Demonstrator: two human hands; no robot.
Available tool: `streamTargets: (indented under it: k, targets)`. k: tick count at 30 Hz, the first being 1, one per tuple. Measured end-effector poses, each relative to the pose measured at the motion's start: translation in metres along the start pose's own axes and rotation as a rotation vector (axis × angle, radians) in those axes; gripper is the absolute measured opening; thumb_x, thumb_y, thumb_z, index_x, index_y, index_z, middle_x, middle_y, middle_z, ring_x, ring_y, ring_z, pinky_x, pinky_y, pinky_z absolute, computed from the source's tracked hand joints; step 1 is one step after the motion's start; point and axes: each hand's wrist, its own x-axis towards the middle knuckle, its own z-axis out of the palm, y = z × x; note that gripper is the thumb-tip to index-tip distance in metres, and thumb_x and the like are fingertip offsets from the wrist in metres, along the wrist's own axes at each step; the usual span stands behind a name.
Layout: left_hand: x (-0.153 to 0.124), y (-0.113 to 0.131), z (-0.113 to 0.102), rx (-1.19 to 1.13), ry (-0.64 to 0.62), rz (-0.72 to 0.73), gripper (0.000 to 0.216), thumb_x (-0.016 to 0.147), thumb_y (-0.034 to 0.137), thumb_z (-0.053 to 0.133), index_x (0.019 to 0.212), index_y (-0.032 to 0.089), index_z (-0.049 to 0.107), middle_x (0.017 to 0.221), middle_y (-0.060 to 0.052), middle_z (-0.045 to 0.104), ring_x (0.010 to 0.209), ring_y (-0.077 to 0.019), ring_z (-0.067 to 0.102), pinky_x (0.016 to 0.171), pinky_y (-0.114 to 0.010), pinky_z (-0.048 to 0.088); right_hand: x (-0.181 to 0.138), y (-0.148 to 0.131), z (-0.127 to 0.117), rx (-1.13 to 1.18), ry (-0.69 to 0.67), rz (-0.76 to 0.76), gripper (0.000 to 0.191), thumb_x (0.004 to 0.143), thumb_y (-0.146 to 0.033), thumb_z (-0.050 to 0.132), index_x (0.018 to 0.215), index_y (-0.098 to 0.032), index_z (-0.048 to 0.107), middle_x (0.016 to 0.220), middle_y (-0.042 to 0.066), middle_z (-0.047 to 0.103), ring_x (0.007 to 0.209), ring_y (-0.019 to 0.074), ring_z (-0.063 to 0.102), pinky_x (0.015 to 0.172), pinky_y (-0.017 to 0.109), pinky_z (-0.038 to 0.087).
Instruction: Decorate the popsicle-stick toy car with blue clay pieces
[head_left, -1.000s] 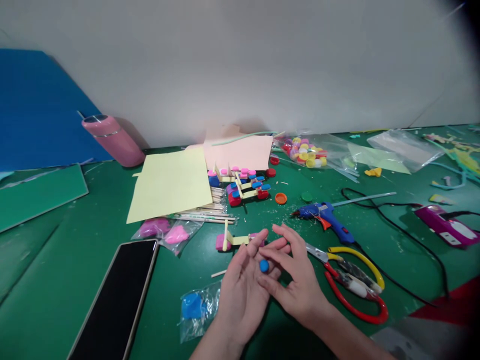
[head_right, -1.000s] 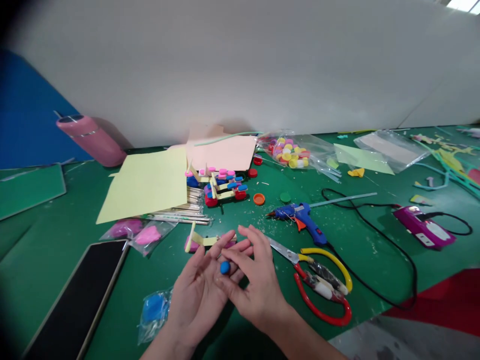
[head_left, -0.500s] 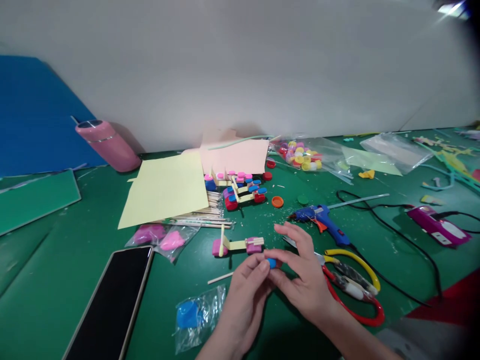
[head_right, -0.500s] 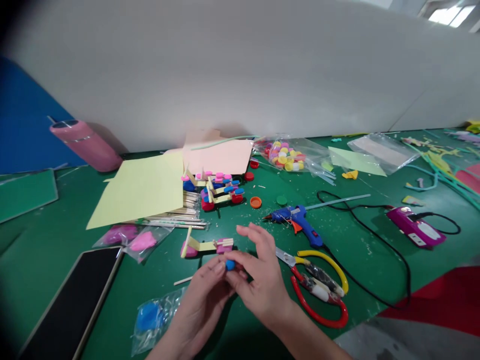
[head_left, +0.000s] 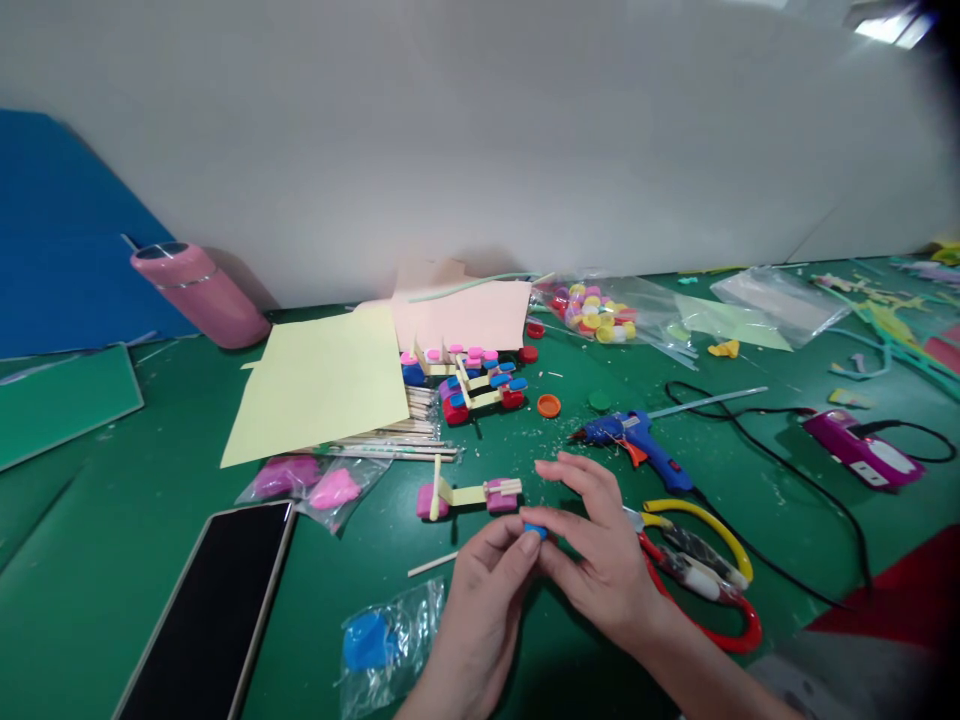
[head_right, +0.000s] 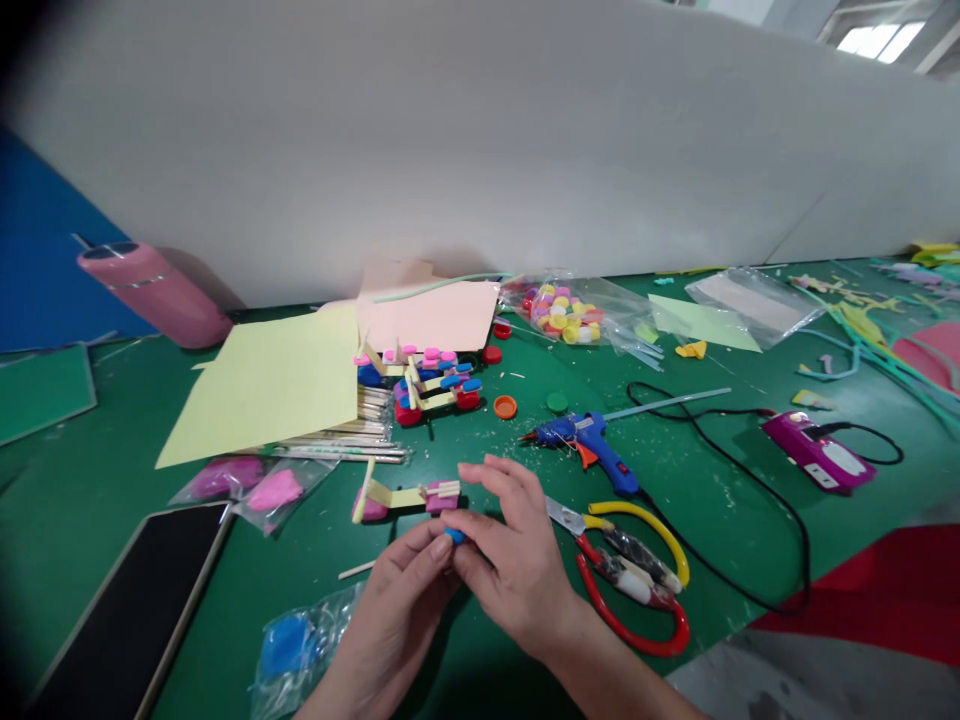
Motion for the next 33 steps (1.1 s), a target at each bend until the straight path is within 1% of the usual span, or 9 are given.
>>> streamTargets:
  k: [4, 6, 8, 10, 15, 18, 22, 26, 33]
  targets:
    - [0.0017, -0.001, -0.0015, 0.018, 0.024, 0.007, 0.008, 0.068, 0.02, 0.065, 0.073, 0.014, 0.065, 0.069, -0.001, 0.061, 0.068, -0.0102, 0.052, 0.068, -0.021, 0.038, -0.002, 0.0017, -0.0004, 0.004, -0.038, 0.027, 0.034, 0.074, -0.022, 0.058, 0.108, -0.022, 0.056, 0.123, 0.008, 0.042, 0.116, 0.0281, 0.034, 0.092, 0.048, 0.036]
    - [0.0022, -0.0018, -0.0023, 0.03, 0.035, 0.016, 0.007, 0.067, 0.019, 0.066, 0.072, 0.014, 0.065, 0.068, 0.0, 0.062, 0.066, -0.0094, 0.051, 0.067, -0.021, 0.038, -0.0032, 0.0028, -0.0002, 0.01, -0.028, 0.023, 0.03, 0.074, -0.021, 0.058, 0.104, -0.023, 0.058, 0.123, 0.007, 0.042, 0.116, 0.0282, 0.035, 0.092, 0.048, 0.037]
    - [0.0022, -0.0023, -0.0026, 0.036, 0.048, 0.022, 0.008, 0.065, 0.019, 0.067, 0.072, 0.015, 0.065, 0.068, 0.0, 0.062, 0.064, -0.0085, 0.05, 0.066, -0.02, 0.038, -0.0035, 0.0035, -0.0001, 0.012, -0.016, 0.018, 0.025, 0.073, -0.016, 0.057, 0.097, -0.024, 0.062, 0.123, 0.005, 0.042, 0.116, 0.0277, 0.035, 0.091, 0.048, 0.037]
    - [0.0018, -0.0021, -0.0021, 0.044, 0.057, 0.019, 0.008, 0.065, 0.019, 0.067, 0.072, 0.015, 0.066, 0.067, 0.0, 0.062, 0.064, -0.0086, 0.05, 0.066, -0.021, 0.038, -0.0027, 0.0036, -0.0003, 0.012, -0.013, 0.017, 0.024, 0.073, -0.014, 0.057, 0.093, -0.024, 0.063, 0.122, 0.005, 0.043, 0.115, 0.0275, 0.036, 0.091, 0.048, 0.037]
    - [0.0019, -0.0008, 0.0003, 0.065, 0.025, -0.014, 0.012, 0.065, 0.022, 0.067, 0.075, 0.015, 0.068, 0.065, -0.001, 0.062, 0.062, -0.0106, 0.051, 0.066, -0.024, 0.038, -0.0008, 0.0036, -0.0016, 0.005, -0.007, 0.016, 0.025, 0.072, -0.012, 0.056, 0.093, -0.024, 0.064, 0.12, 0.005, 0.045, 0.114, 0.0269, 0.037, 0.09, 0.047, 0.039]
    - [0.0026, -0.0021, -0.001, 0.114, 0.005, -0.018, 0.01, 0.066, 0.023, 0.066, 0.071, 0.014, 0.068, 0.064, -0.001, 0.062, 0.064, -0.0115, 0.05, 0.066, -0.024, 0.038, -0.003, 0.0052, -0.0017, -0.009, -0.011, 0.002, 0.023, 0.072, -0.014, 0.056, 0.092, -0.023, 0.064, 0.121, 0.006, 0.045, 0.115, 0.0274, 0.037, 0.09, 0.047, 0.039]
    - [0.0026, -0.004, -0.0044, 0.169, 0.013, -0.008, 0.009, 0.068, 0.023, 0.065, 0.069, 0.015, 0.068, 0.065, -0.001, 0.062, 0.068, -0.0121, 0.05, 0.069, -0.024, 0.038, -0.0062, 0.0067, -0.0015, -0.004, -0.036, -0.001, 0.024, 0.072, -0.018, 0.057, 0.095, -0.022, 0.064, 0.121, 0.007, 0.045, 0.115, 0.0279, 0.037, 0.091, 0.048, 0.038]
    - [0.0018, -0.003, -0.0044, 0.16, -0.012, 0.006, 0.008, 0.069, 0.021, 0.064, 0.068, 0.015, 0.067, 0.066, -0.001, 0.061, 0.071, -0.0133, 0.051, 0.073, -0.026, 0.037, -0.0057, 0.0046, -0.0009, 0.029, -0.039, 0.018, 0.024, 0.072, -0.015, 0.057, 0.093, -0.024, 0.065, 0.12, 0.006, 0.045, 0.114, 0.0267, 0.037, 0.092, 0.047, 0.037]
    - [0.0021, -0.0028, -0.0031, 0.158, 0.014, -0.001, 0.008, 0.067, 0.022, 0.065, 0.065, 0.015, 0.067, 0.064, -0.001, 0.061, 0.069, -0.0126, 0.05, 0.071, -0.025, 0.037, -0.0045, 0.0044, 0.0004, 0.05, -0.037, 0.035, 0.022, 0.073, -0.018, 0.057, 0.091, -0.026, 0.065, 0.118, 0.005, 0.046, 0.112, 0.0262, 0.039, 0.091, 0.047, 0.037]
